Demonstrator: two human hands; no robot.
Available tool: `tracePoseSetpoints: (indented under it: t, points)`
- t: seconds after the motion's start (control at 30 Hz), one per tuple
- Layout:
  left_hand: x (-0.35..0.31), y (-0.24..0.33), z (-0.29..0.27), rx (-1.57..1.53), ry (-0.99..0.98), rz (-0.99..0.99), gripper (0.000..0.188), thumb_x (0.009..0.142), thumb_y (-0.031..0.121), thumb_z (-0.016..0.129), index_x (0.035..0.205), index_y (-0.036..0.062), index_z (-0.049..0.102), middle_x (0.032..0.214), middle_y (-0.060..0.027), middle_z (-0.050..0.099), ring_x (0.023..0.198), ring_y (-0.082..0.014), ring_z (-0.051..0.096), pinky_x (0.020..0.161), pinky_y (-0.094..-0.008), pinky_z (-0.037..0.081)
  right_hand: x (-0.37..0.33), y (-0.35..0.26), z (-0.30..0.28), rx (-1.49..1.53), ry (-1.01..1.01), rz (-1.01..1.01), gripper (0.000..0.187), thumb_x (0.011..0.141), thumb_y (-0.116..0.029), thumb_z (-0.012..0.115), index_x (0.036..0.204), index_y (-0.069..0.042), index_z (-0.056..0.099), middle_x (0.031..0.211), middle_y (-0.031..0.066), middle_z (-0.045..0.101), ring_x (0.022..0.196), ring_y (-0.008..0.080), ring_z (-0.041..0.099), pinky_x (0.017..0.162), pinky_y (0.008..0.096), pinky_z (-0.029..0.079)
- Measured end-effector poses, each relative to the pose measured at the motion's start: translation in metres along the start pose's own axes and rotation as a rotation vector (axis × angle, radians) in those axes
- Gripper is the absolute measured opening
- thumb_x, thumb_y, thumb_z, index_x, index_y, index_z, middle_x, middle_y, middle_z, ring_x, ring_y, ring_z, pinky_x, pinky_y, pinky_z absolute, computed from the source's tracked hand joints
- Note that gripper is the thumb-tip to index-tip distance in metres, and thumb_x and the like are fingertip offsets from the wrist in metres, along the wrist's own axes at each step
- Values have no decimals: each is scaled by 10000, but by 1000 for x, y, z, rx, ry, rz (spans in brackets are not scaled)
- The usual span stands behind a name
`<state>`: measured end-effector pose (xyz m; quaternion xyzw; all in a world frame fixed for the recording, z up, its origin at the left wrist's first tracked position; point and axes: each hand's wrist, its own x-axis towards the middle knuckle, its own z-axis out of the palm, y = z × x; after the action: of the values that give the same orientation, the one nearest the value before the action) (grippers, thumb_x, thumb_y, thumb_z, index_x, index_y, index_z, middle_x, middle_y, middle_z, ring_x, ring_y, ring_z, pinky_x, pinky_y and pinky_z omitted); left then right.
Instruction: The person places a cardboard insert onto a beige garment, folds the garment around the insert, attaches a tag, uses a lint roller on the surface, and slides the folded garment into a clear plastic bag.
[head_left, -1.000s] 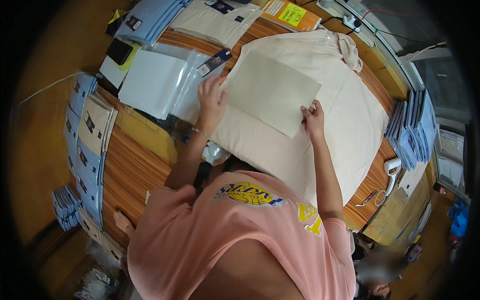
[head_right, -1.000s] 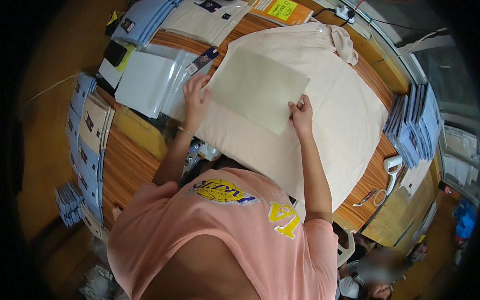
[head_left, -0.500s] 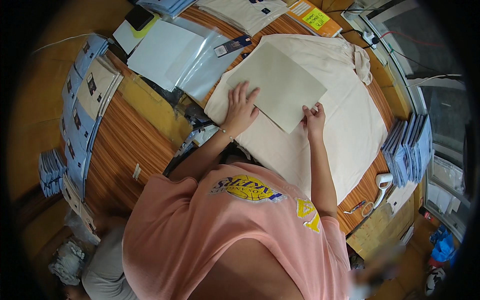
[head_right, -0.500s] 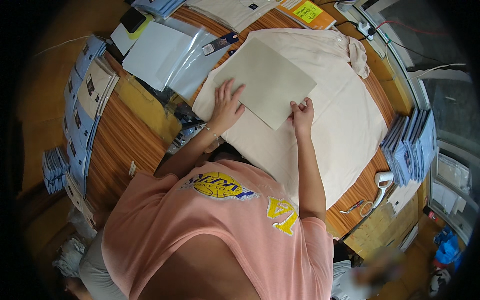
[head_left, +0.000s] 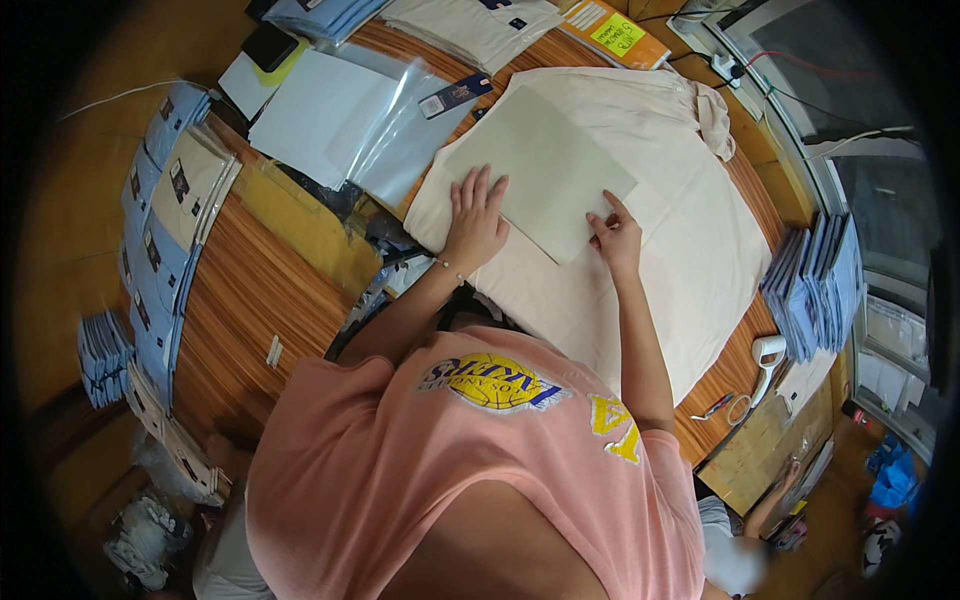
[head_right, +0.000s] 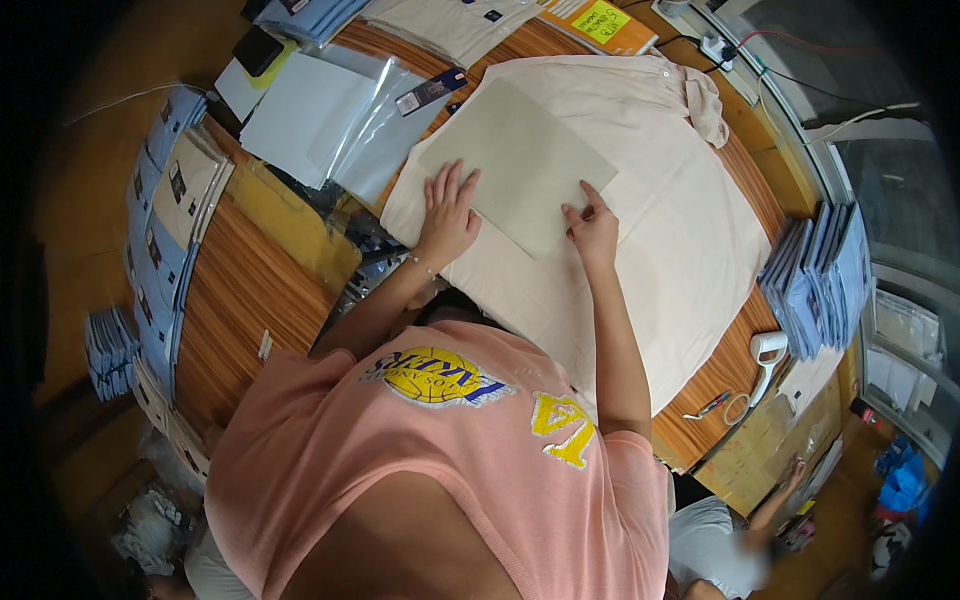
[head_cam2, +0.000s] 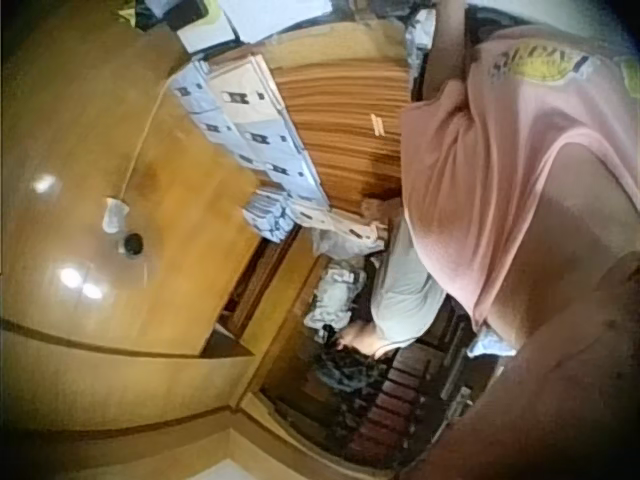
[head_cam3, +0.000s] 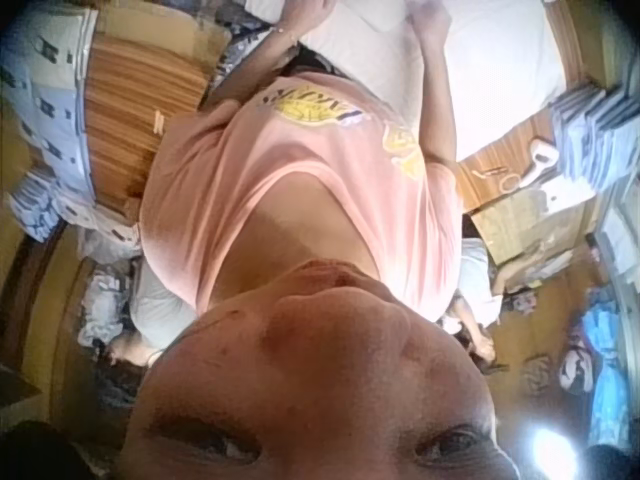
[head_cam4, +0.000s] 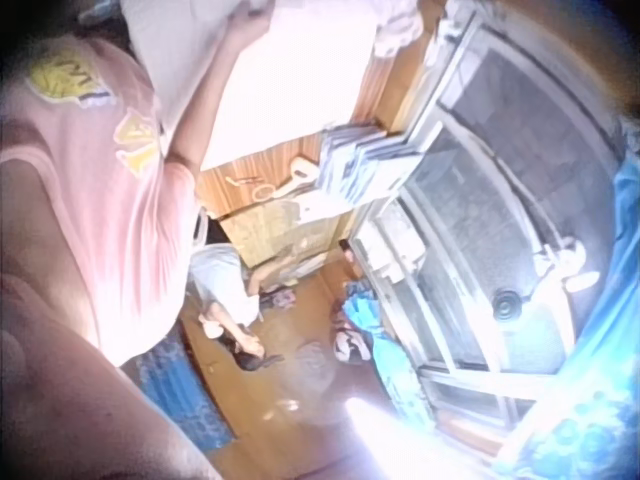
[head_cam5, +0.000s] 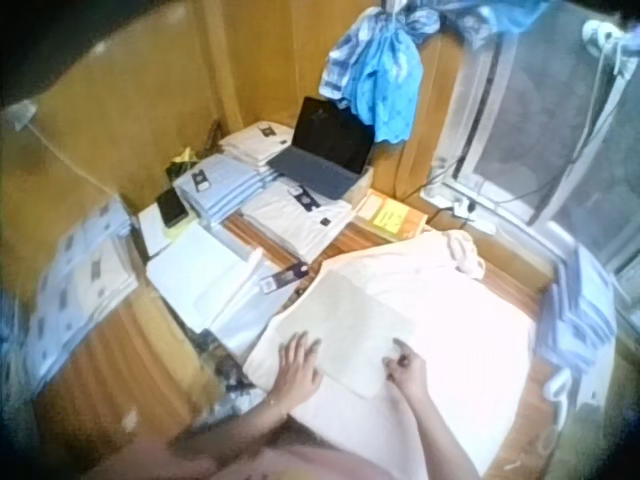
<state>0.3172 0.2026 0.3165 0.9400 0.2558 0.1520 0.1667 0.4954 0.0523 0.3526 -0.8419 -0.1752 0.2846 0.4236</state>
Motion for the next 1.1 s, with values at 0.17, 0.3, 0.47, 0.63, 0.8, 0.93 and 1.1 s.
tracePoseSetpoints:
  t: [0.17,0.3,0.47,0.63,0.8,0.93,1.1]
  points:
    - [-2,1,2,73,-18,29,594,759,149,512,1321,46,351,1389,-213,254,1314,-380,195,1036,-597,136,1,4,1,-51,20,-62,481,796,-95,652,1251,-37,507,543,1,425,427,85,464,407,253,371]
    - [-3,0,1,48,-25,28,584,761,152,510,1315,48,357,1391,-212,252,1314,-384,195,1031,-603,142,4,6,1,-75,19,-109,476,802,-81,639,1253,-20,500,534,-3,412,418,82,432,400,252,357]
    - [-1,0,2,49,-9,40,545,762,158,520,1281,51,394,1374,-209,268,1300,-396,206,1025,-605,154,7,12,1,-174,56,-126,486,763,-114,648,1231,-57,527,560,63,483,508,151,458,527,313,408]
    - [-6,24,-44,-107,-90,78,428,767,171,564,1170,49,487,1198,-155,457,1142,-322,400,941,-470,314,-32,-1,-26,-171,162,-130,452,771,-86,638,1211,-53,545,554,42,471,504,122,424,507,287,396]
    - [-79,-17,-62,-652,-1202,-334,310,865,311,529,964,23,587,883,-50,613,758,-181,599,588,-289,456,-153,59,-84,47,-378,242,96,823,-95,595,875,-35,649,551,-21,498,478,51,456,417,221,376]
    - [-146,-84,43,-1229,-908,-1188,259,830,264,565,990,60,553,924,-101,621,807,-214,608,687,-325,504,-279,181,-92,-57,-662,628,347,836,-187,576,1158,-59,566,810,80,622,674,146,599,602,335,511]
    - [-152,-81,141,-1742,-673,-775,354,862,279,528,1147,72,489,1099,-100,567,991,-208,565,832,-339,484,-348,335,-72,1354,469,933,687,762,-12,581,1351,-232,306,1288,83,441,1131,246,476,882,673,346]
